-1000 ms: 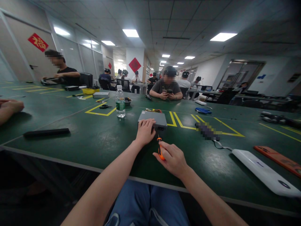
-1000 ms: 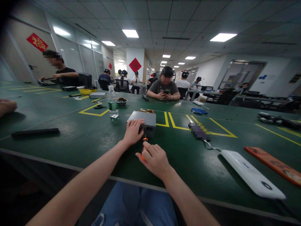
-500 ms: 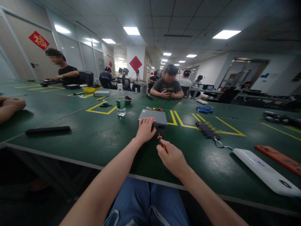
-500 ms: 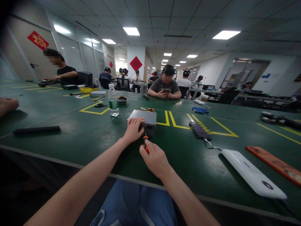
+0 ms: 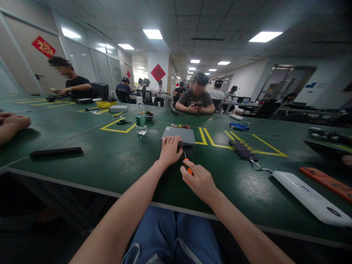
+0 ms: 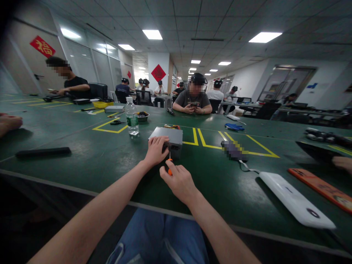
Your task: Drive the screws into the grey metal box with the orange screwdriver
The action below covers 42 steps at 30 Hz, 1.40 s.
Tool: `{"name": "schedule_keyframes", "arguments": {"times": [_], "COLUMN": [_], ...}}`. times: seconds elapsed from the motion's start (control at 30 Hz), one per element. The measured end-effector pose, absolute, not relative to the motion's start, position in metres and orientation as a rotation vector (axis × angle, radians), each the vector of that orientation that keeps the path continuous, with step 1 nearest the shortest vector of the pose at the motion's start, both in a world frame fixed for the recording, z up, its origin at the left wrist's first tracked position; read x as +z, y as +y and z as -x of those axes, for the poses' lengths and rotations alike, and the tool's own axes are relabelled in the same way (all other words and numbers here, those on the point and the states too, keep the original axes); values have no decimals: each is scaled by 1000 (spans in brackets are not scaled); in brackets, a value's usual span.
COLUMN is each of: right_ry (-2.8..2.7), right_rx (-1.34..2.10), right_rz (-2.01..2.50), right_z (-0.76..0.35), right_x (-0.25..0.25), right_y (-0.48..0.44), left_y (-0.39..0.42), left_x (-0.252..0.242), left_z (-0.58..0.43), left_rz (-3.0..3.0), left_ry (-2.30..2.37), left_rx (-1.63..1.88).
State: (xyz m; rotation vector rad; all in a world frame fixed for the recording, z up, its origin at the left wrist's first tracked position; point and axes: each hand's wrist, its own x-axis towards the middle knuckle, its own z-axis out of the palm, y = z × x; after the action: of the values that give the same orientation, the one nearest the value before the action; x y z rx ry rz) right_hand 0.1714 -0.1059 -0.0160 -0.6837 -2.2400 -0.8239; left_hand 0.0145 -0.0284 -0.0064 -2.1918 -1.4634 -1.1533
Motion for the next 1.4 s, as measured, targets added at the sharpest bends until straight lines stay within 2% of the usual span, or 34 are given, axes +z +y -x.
{"name": "schedule_keyframes", "arguments": {"times": [0.27, 0.53, 0.77, 1.03, 1.4], "right_ry": [-2203, -2110, -2201, -2127, -2305], "right_rx": [-536, -847, -678, -823, -640], "right_rz": [703, 660, 676, 662, 671], "right_z": [-172, -174, -172, -171, -174], "right_x": [-16, -12, -12, -13, -12], "right_y": [-109, -107, -111, -106, -110], "left_y": [-27, -26, -25, -24, -26], "left_x": [-7, -8, -8, -10, -9], "left_z": [-16, -16, -17, -16, -16], "left_rz": [2178, 2167, 2162, 2144, 2156], "left_ry": [-1498, -1478, -1520, -1469, -1467], "left_rx": [-1149, -1162, -1134, -1169, -1169]}}
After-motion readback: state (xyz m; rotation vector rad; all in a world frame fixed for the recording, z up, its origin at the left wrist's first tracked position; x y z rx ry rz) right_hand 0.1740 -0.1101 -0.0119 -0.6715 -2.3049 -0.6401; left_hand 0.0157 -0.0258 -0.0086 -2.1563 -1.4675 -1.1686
